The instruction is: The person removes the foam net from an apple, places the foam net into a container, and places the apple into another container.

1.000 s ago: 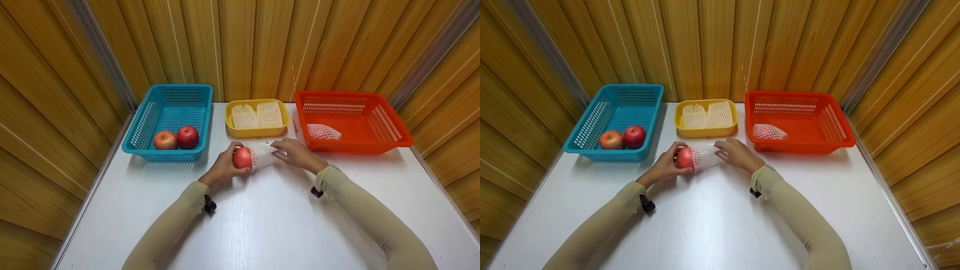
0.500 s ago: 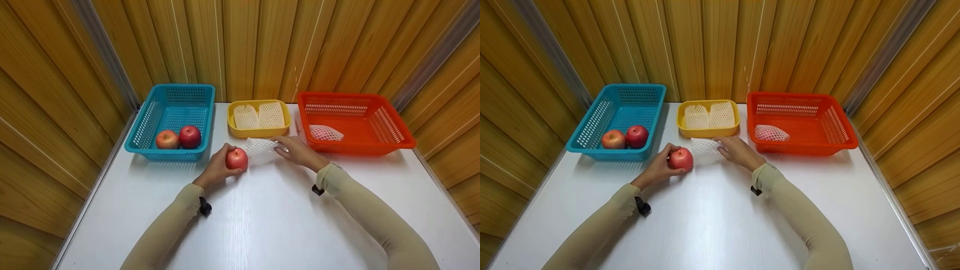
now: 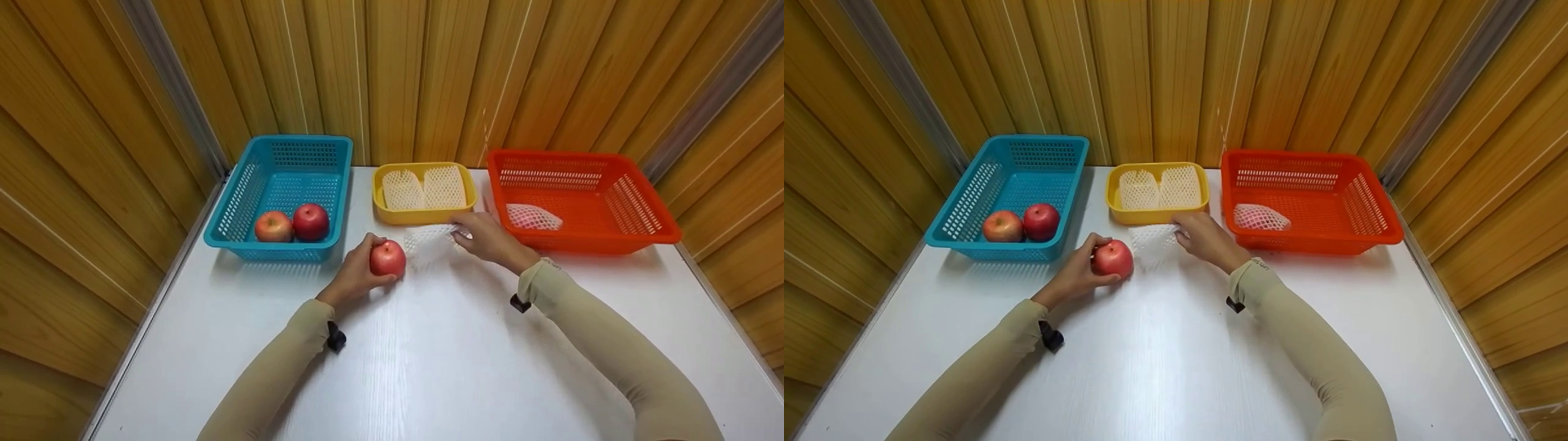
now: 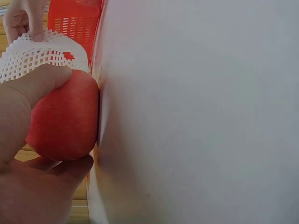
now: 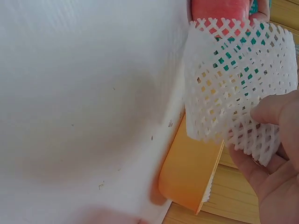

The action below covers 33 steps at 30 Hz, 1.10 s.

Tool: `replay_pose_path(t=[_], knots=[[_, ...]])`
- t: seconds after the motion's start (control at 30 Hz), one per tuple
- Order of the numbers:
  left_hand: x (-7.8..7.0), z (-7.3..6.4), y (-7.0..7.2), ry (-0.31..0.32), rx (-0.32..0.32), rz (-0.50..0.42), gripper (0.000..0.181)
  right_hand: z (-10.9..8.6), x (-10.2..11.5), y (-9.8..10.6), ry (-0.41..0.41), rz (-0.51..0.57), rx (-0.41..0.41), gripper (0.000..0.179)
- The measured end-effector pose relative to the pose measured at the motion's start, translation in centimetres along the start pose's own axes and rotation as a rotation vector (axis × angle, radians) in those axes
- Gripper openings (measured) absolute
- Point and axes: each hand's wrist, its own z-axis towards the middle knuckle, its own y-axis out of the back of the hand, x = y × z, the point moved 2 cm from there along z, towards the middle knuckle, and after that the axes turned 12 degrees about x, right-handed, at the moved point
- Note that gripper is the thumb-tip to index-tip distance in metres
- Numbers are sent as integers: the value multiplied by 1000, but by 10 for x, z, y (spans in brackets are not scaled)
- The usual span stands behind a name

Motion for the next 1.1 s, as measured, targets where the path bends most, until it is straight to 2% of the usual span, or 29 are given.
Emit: replay_pose_path(t=[0.1,0.2,0.43,0.7,0.9,1.1], knots=[[0,-1,0,5,-6,-3,69,0,3,5,82,-23,-64,35],[-1,-1,0,7,-10,-4,69,1,5,9,120,-45,-100,40],[-1,-2,0,27,-6,-15,70,5,8,16,95,-84,-57,53],[-7,-4,3,78,-4,8,71,13,15,25,111,-106,-51,41],[-9,-4,5,46,-13,2,61,17,18,31,68,-103,-26,33],[-7,-3,4,-1,-38,-5,58,25,21,39,81,-104,-26,31]])
